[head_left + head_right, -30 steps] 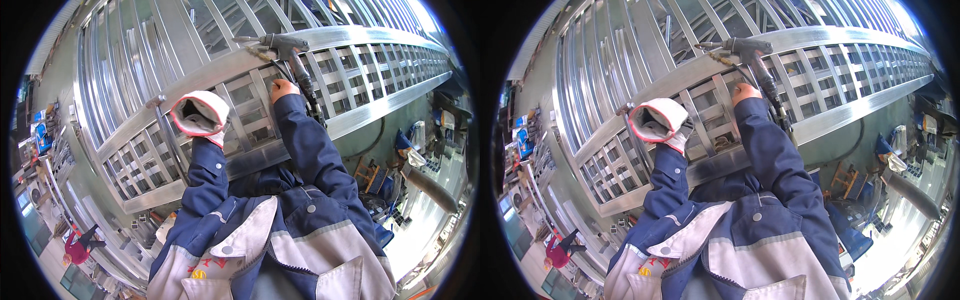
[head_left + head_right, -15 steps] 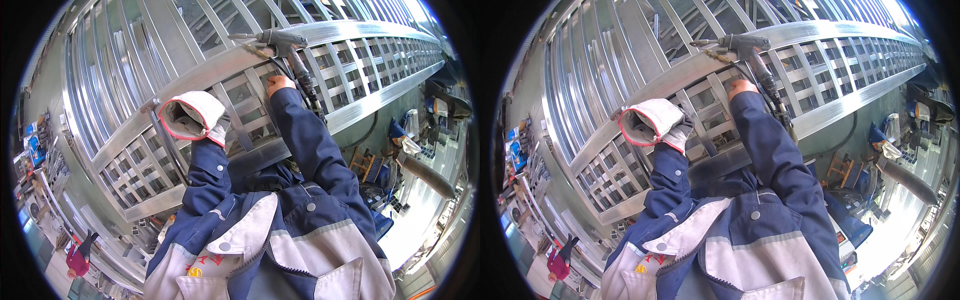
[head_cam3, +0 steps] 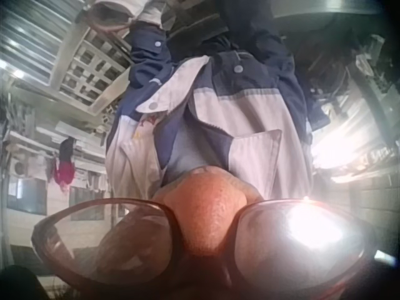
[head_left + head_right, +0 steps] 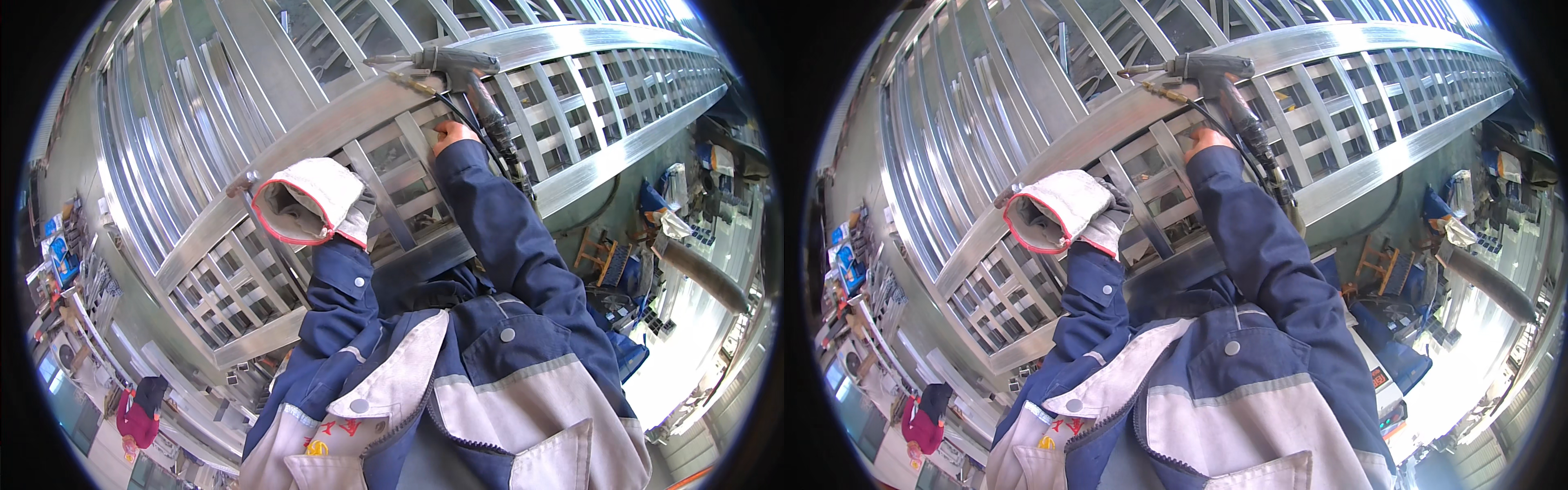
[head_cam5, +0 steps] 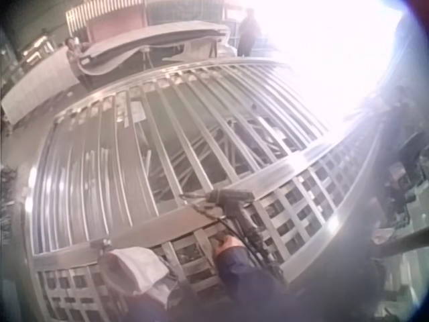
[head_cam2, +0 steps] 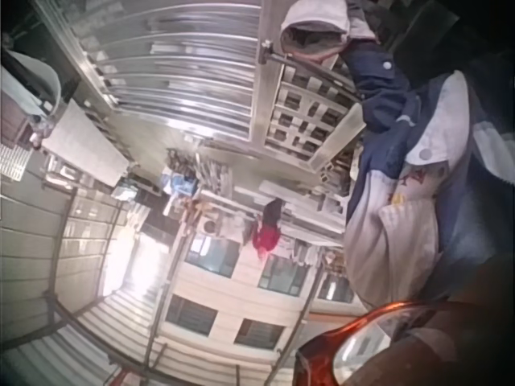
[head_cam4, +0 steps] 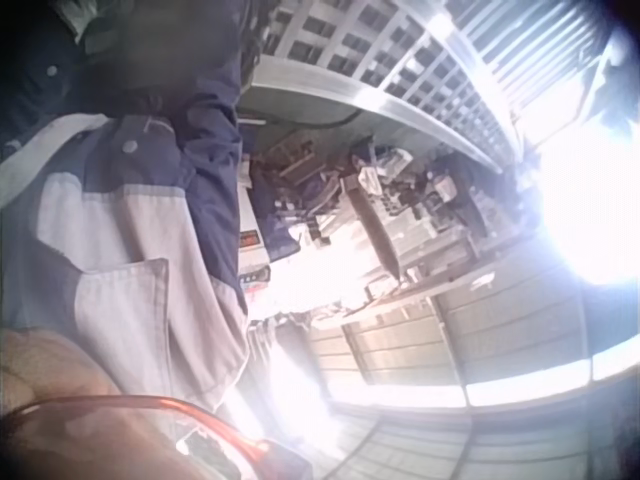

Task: The person welds a metal frame using a handheld welding torch, producing sparks along the seams. They repeatedly reposition the frame and adjust their grip while welding different sections.

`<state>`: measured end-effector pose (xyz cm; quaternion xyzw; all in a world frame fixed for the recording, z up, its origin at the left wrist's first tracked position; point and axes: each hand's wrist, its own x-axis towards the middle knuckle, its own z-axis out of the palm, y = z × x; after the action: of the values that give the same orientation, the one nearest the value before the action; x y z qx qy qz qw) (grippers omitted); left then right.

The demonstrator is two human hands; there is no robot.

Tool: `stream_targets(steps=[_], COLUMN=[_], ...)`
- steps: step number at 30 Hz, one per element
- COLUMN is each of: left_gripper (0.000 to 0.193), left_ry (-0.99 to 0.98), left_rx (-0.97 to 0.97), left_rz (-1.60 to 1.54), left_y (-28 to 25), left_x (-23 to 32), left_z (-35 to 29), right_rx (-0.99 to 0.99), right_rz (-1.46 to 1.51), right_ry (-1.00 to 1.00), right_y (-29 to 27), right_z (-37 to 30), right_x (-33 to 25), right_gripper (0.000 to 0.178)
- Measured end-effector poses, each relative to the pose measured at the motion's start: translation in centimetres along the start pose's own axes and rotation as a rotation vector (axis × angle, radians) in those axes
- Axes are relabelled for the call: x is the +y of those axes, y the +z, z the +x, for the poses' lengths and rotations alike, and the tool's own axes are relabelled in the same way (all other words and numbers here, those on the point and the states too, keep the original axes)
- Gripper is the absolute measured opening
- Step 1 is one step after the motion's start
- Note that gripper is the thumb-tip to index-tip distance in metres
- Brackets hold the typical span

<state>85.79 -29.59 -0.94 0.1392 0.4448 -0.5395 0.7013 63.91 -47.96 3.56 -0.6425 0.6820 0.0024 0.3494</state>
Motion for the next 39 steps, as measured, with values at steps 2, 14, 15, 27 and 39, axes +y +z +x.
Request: stream_targets(steps=[2,14,15,27,39], left_gripper=[0.025,0.024,0.024,0.028,0.028], left_ry=[-0.063,-0.047,-0.081,-0.071,-0.359], left_rx=[-0.045,-0.152,-0.159,-0.184,-0.231], left_rz=[-0.017,-0.022,-0.074,0.008,-0.423], left_y=[-0.2,-2.3,-2.3,-2.6,-8.7], left_x=[0.1,0.6,0.3,1.3,4.9], left_z=[0.0,0.7,0.4,0.4,6.1], right_rx=[-0.018,-0.047,-0.045,-0.034,-0.116], right_rz=[0.006,0.148,0.144,0.057,0.210], right_ry=[0.003,-0.020,-0.028,-0.089,-0.053], right_y=[0.1,2.0,2.0,1.4,0.9], right_z=[0.4,1.3,1.4,1.0,1.3], right_x=[0.0,0.9,0.9,0.6,1.5], right_gripper=[0.039,0.029,0.030,0.035,0.049])
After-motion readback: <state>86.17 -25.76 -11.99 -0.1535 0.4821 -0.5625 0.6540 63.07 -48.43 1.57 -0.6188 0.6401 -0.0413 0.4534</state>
